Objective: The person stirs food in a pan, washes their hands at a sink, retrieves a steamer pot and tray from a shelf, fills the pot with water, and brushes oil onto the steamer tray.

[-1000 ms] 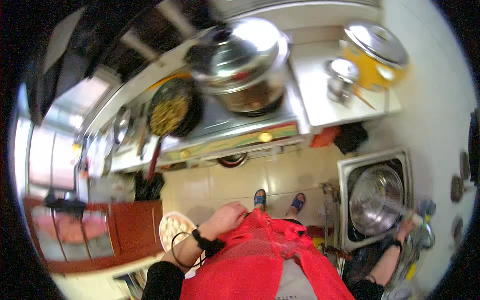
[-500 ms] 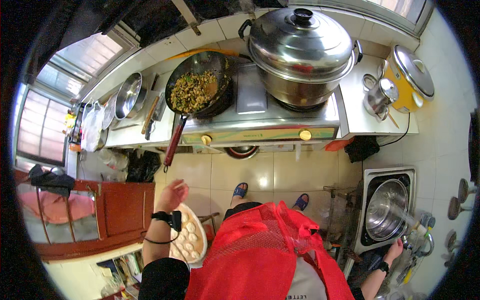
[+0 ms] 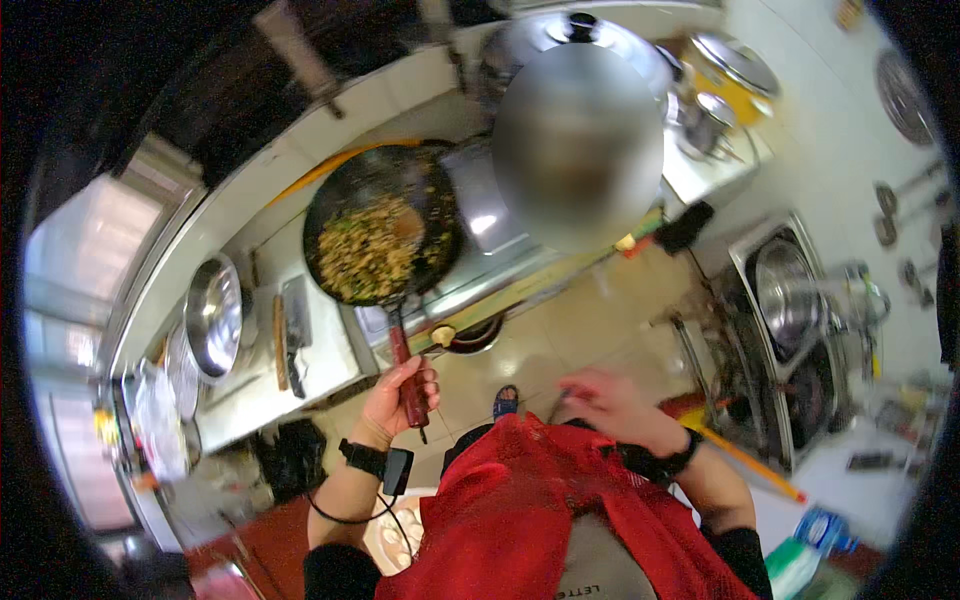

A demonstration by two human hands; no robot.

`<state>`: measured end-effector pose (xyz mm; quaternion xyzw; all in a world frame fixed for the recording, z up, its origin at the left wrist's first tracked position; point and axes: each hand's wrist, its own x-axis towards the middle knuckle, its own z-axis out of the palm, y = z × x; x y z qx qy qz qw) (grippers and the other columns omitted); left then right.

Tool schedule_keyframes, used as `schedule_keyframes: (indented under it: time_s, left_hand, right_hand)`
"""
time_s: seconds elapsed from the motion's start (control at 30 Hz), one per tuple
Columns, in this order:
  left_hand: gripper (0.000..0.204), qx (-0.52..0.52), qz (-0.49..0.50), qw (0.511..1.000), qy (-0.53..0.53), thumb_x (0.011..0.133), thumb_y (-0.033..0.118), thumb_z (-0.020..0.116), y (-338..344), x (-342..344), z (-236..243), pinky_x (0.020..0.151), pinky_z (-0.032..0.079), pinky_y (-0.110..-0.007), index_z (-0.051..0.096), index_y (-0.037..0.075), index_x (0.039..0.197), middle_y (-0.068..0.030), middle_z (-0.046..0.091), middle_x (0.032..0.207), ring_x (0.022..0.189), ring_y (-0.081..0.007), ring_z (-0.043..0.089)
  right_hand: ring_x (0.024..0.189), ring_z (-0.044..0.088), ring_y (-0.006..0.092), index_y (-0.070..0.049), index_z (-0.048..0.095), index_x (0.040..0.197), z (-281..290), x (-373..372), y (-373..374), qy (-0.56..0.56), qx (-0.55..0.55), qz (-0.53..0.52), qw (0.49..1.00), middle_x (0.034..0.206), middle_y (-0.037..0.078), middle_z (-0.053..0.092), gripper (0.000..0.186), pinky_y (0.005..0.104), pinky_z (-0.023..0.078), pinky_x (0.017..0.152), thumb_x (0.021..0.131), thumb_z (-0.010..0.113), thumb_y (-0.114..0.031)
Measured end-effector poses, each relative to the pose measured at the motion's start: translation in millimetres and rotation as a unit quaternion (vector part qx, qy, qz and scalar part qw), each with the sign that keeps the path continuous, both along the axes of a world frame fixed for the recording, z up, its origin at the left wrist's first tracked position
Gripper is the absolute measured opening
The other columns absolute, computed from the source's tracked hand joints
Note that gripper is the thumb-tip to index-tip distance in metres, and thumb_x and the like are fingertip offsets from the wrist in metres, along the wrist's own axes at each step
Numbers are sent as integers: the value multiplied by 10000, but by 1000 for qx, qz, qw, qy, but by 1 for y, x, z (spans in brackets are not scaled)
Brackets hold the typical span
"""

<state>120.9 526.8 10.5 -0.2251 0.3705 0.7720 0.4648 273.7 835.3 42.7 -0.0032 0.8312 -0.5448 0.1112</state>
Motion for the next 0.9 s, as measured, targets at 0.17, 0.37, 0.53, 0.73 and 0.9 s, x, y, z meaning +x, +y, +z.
schedule_keyframes:
  time_s: [0.17,0.37,0.53,0.73,0.9]
  left_hand:
    - [161,106,38,993,-23,912,214,547,-9,-15,-12,624,497,-285,522,55,905,-10,522,787,668,-139,517]
    - [172,-59,-68,990,104,893,186,581,-1,-22,1,732,530,-350,574,26,830,-62,606,787,781,-195,612]
    - [88,-75,-141,979,123,858,124,599,-13,-38,-4,759,512,-341,579,38,859,-83,638,840,838,-202,620]
    - [96,-38,-218,968,118,812,19,615,-6,-20,-5,865,480,-369,531,66,822,-108,650,891,1025,-264,591]
    - [72,-39,-355,927,115,869,25,571,-10,25,30,963,423,-403,542,83,902,-112,635,1005,1142,-284,519]
  right_hand:
    - [903,622,176,6,527,1110,-13,-23,-79,-17,-56,70,996,1041,129,604,295,280,521,731,888,564,-184]
    - [838,619,189,27,501,1124,-9,-68,-155,-305,-374,-24,875,951,135,602,562,315,538,653,810,653,-414]
    - [743,593,215,4,505,1101,-27,-99,-213,-293,-406,-144,854,846,138,593,404,333,500,559,756,597,-183]
    - [700,609,359,41,508,1044,-70,-78,-253,28,-166,-287,943,774,232,611,398,420,480,603,705,540,-165]
    - [806,595,271,-42,466,1196,-46,-7,-249,-121,-203,-234,943,839,146,601,460,354,473,693,750,560,-106]
